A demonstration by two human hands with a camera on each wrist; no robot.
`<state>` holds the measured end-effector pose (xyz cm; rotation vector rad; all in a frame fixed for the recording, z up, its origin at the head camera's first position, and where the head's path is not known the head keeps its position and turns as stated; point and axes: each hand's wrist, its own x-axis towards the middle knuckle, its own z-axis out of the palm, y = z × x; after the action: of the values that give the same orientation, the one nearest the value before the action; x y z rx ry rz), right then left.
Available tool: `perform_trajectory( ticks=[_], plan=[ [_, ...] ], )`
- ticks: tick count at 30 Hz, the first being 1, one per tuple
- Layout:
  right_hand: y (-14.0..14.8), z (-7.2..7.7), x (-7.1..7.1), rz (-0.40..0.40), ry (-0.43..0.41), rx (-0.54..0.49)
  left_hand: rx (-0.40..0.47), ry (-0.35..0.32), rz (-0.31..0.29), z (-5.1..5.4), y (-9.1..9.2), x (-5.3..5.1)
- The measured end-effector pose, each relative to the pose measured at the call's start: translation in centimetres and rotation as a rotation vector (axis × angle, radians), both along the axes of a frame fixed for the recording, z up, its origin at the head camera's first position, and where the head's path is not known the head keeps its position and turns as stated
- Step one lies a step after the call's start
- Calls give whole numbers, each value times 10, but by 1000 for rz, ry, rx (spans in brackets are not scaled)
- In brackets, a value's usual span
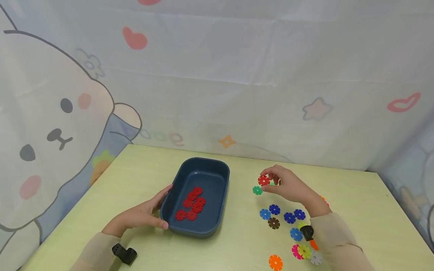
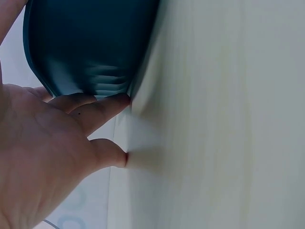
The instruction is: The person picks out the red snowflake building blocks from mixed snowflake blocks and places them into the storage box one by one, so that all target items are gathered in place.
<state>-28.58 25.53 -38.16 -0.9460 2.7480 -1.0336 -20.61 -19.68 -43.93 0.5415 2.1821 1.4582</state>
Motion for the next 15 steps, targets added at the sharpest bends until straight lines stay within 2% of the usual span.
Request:
perform_trajectory(
  ticks=[8, 15],
  plan=[
    [-41, 5, -10, 87, 29, -48, -4, 7, 10, 0, -2, 2],
    [-77, 0, -22, 133, 10, -82, -13, 15, 23, 0, -2, 2]
  ],
)
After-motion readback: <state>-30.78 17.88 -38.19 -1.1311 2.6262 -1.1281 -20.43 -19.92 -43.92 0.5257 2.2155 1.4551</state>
